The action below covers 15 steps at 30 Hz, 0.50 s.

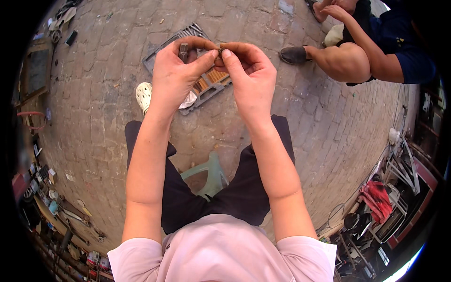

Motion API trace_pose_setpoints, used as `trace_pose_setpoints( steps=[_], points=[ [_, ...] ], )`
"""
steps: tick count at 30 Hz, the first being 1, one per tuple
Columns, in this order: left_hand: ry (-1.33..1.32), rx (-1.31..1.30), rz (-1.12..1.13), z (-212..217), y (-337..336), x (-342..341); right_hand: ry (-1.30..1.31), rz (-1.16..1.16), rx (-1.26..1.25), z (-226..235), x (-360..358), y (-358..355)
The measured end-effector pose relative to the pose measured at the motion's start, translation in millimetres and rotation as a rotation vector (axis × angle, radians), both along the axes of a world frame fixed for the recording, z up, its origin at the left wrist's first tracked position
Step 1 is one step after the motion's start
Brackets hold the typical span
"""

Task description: The person sits on a low stool and uses a pair of pliers to manipulate a small metal component held in their hands. They repeatedly squeeze and adjust the part, then place it into a compartment of a plastic tray on the ground.

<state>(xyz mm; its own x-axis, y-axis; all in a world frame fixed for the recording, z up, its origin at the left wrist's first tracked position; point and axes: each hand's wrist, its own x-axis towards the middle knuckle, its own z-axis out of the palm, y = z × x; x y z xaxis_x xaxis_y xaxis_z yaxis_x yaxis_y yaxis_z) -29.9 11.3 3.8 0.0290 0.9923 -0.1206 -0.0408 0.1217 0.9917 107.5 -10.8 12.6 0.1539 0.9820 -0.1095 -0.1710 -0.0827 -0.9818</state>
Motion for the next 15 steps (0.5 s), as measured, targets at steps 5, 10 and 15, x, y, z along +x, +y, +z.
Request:
trace_pose_setpoints(
  steps=[5, 10, 15],
  points=[
    [0.049, 0.025, 0.004, -0.5, -1.1, -1.0, -0.33, 0.004, 0.138, -4.3, 1.5, -3.0],
    [0.027, -0.075, -0.056, 8.6, -5.9, -0.5, -0.611, -0.002, 0.247, -5.6, 3.7, -5.4],
    [-0.29, -0.192, -0.025, 14.4, -2.3, -4.9, 0.347, 0.055, -0.142, -7.2, 14.5, -1.4]
  ],
)
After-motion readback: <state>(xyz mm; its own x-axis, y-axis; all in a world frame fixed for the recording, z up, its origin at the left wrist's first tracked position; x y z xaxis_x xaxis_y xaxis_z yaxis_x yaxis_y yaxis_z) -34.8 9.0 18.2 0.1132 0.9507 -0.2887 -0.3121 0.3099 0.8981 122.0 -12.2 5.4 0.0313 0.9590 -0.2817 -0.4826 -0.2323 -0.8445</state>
